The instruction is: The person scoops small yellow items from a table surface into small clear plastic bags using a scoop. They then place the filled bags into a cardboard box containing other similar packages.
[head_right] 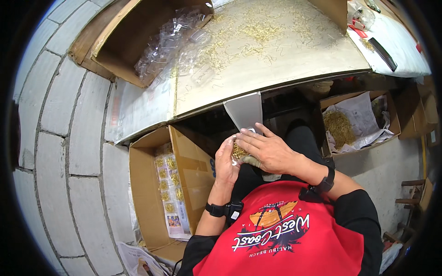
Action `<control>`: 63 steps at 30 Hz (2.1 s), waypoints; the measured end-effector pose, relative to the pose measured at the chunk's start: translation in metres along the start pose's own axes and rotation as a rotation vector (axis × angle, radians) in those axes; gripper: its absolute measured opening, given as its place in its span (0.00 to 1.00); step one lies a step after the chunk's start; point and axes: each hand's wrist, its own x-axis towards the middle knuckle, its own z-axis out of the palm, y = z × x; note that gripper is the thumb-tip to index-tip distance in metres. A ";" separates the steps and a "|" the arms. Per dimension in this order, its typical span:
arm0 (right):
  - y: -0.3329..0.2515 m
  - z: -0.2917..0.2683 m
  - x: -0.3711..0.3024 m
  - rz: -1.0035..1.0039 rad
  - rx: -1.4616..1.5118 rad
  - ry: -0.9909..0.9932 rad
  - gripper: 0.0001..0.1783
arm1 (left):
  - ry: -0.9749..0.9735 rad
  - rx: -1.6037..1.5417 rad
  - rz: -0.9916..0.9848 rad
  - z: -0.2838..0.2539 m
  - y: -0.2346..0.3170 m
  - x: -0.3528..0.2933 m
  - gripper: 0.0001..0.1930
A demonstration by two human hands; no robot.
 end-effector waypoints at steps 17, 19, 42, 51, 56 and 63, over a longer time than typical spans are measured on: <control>0.014 0.004 -0.005 -0.020 0.104 0.051 0.22 | -0.077 -0.016 -0.043 0.005 0.002 -0.004 0.17; 0.014 0.003 -0.003 -0.041 0.050 0.057 0.23 | -0.079 -0.020 -0.048 0.004 0.001 -0.004 0.17; 0.010 -0.018 0.004 0.119 0.261 0.236 0.30 | -0.094 0.040 -0.081 0.002 0.041 -0.002 0.17; 0.008 -0.004 0.005 0.192 0.256 0.191 0.24 | -0.080 0.067 -0.079 0.013 0.030 -0.009 0.17; 0.006 0.006 -0.004 0.100 0.029 0.226 0.21 | -0.036 0.033 -0.038 0.012 0.019 -0.006 0.17; 0.007 -0.011 0.000 0.189 0.390 0.248 0.26 | -0.025 0.028 -0.022 0.013 0.013 -0.004 0.16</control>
